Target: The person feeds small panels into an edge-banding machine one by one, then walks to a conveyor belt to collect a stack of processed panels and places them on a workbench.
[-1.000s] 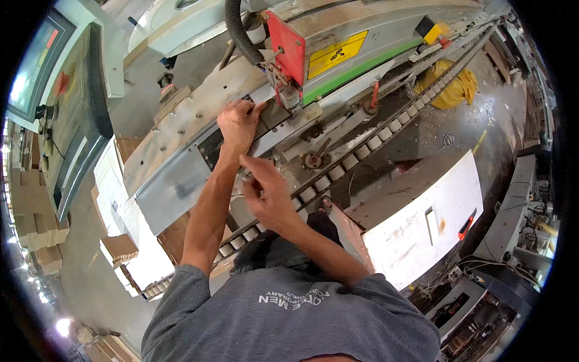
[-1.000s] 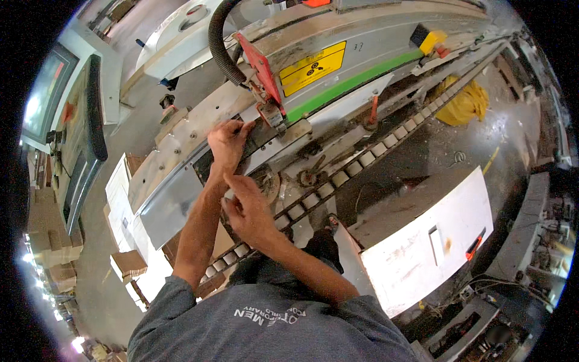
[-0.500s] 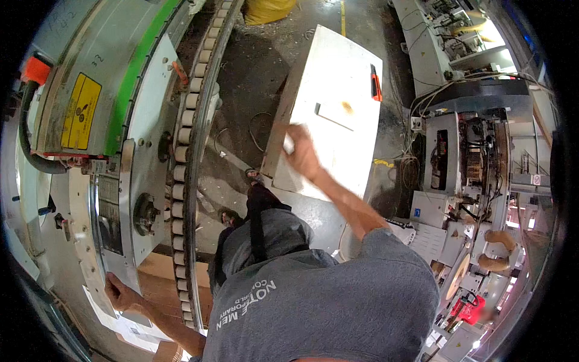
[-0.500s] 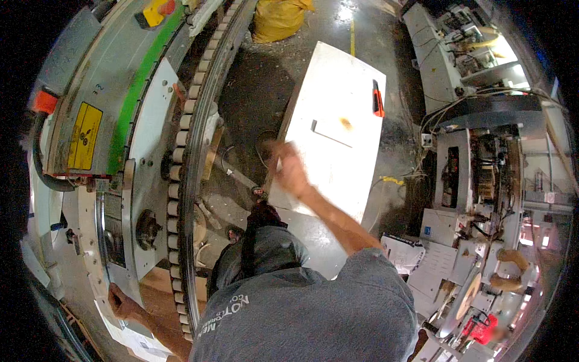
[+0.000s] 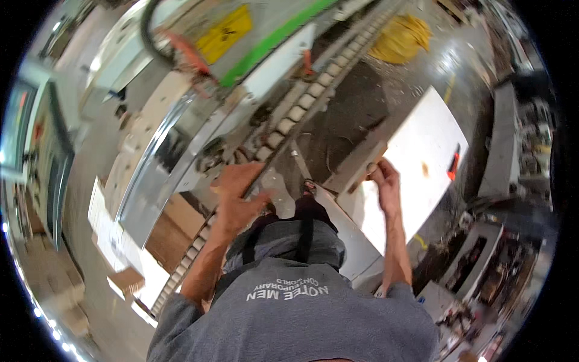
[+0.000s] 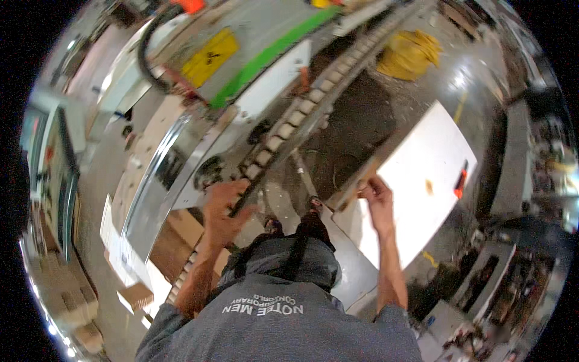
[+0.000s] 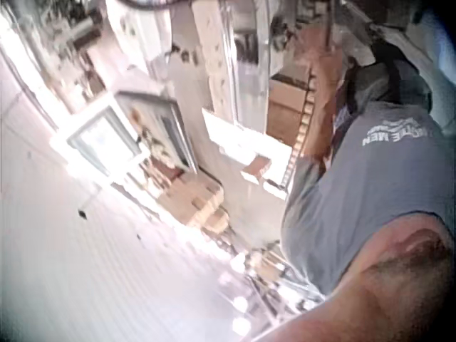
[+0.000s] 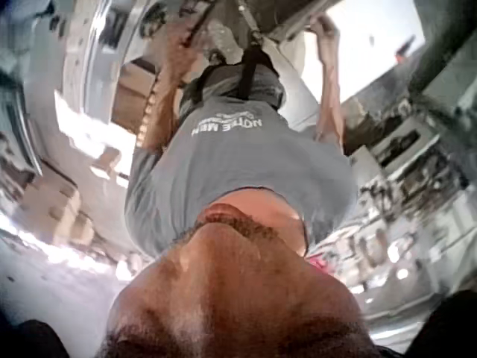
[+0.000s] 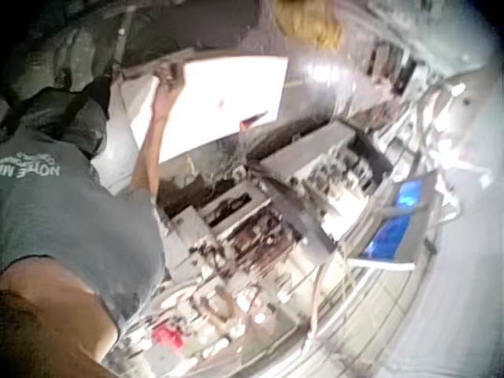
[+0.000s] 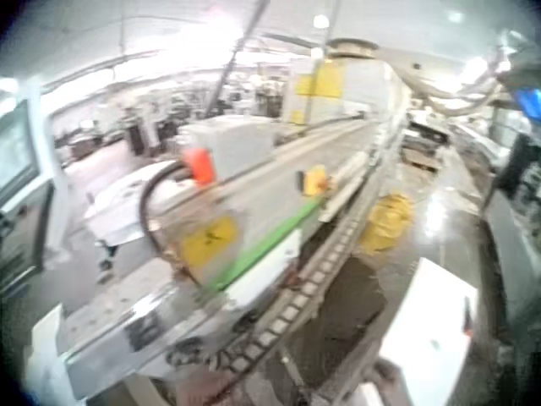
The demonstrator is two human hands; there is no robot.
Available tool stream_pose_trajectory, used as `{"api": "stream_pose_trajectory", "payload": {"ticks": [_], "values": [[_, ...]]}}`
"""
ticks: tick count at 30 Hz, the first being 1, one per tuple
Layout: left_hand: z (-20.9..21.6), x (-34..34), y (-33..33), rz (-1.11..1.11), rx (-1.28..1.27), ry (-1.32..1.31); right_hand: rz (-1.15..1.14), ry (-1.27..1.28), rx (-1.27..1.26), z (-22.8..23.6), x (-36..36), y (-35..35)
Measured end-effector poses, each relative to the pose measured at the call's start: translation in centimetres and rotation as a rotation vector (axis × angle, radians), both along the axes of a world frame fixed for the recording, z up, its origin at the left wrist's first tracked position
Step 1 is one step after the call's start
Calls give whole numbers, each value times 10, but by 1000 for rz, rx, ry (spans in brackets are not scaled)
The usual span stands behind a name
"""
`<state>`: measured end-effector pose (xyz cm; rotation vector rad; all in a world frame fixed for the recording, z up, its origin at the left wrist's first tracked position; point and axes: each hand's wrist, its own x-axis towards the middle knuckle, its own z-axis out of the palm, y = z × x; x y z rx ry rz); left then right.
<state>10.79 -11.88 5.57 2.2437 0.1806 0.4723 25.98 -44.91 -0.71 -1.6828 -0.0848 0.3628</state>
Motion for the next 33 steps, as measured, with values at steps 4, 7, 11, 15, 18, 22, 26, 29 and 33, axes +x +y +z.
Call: {"api": "stream_pose_trajectory", "payload": {"ticks": [4,7,11,15,18,22,26,29,33], "values": [[13,-13,-7,-141,-26,55,290,112,485,13,-48,134],[4,-44,15,170,-152,73,447,202,747,28,-62,216],[4,-71,83,375,-75,-68,583,270,573,29,-81,290],[-31,-85,166,502,296,-174,702,338,536,23,-116,350],[-54,-91,207,505,407,-242,700,334,518,17,-133,401],[-52,-90,220,575,596,-312,712,230,577,-1,-132,445],[-68,-111,230,684,535,-280,656,165,420,-5,-133,458],[-67,-114,230,757,483,-242,678,142,317,3,-132,465],[-65,-106,237,743,464,-258,629,85,302,12,-138,463]]}}
